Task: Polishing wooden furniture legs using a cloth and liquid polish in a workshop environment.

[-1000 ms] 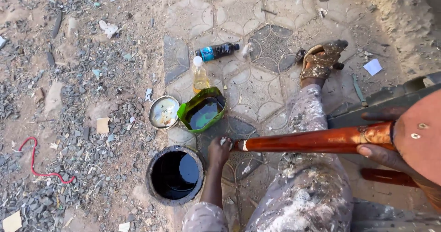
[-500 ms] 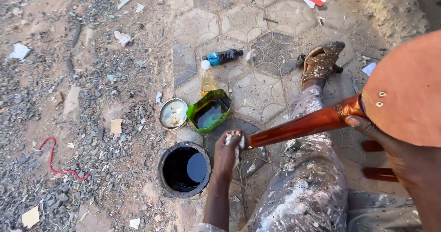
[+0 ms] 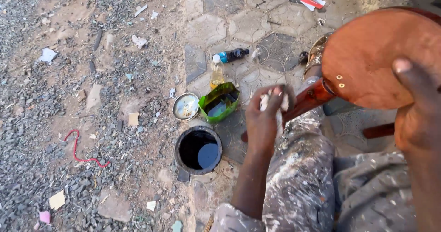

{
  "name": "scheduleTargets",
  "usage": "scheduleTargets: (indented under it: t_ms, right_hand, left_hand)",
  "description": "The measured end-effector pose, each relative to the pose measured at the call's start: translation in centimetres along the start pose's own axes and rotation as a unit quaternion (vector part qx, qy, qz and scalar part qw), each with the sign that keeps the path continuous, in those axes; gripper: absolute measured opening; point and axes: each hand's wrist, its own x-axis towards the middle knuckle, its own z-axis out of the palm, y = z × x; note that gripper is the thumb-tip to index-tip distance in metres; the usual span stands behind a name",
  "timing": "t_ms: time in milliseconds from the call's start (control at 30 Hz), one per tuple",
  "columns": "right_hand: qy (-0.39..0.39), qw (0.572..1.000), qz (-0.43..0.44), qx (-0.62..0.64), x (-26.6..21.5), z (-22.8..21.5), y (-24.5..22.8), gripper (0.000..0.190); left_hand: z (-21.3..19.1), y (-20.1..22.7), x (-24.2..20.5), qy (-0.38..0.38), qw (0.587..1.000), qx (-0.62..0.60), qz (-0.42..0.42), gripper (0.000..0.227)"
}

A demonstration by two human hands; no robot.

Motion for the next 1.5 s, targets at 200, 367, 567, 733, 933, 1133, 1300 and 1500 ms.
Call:
scheduleTargets:
  t_ms: [200, 367, 567, 733, 933, 1133, 1300, 1500]
  right_hand:
    - [-0.04, 0.999, -0.008, -0.03, -0.7, 0.7, -2.5, 0.042]
    - [0.005, 0.999, -0.008, 0.037, 0.2, 0.3, -2.3, 0.046]
    - [0.015, 0.996, -0.075, -0.05, 0.3, 0.7, -2.6, 0.027]
    - [0.049, 0.998, -0.008, -0.027, 0.0, 1.3, -3.6, 0.033]
    - [-0.006, 0.999, -0.022, -0.025, -1.7, 3.6, -5.9, 0.023]
    - [-0.051, 0.981, -0.094, -0.162, -3.7, 5.9, -8.0, 0.026]
    - [-0.109, 0.977, -0.124, -0.134, -5.4, 8.2, -10.5, 0.025]
    - [-0.139, 0.965, -0.162, -0.155, -4.4, 7.2, -9.5, 0.034]
  left_hand:
    - [-0.3, -2.9, 0.5, -0.034, 0.977, 0.135, 0.161, 0.02]
    - [-2.0, -3.9, 2.1, 0.032, 0.961, 0.27, -0.055, 0.024]
    - [4.4, 1.2, -3.6, -0.004, 0.954, 0.157, 0.254, 0.013]
    - [-2.7, -8.8, 2.3, 0.147, 0.916, 0.37, 0.044, 0.029]
    - [2.8, 1.5, -4.5, 0.059, 0.88, 0.278, 0.379, 0.014]
    - [-0.5, 5.2, -5.1, -0.024, 0.785, 0.411, 0.463, 0.033]
    - [-1.7, 6.9, -7.5, -0.004, 0.806, 0.435, 0.401, 0.049]
    - [-2.9, 6.3, -4.8, 0.097, 0.856, 0.39, 0.324, 0.053]
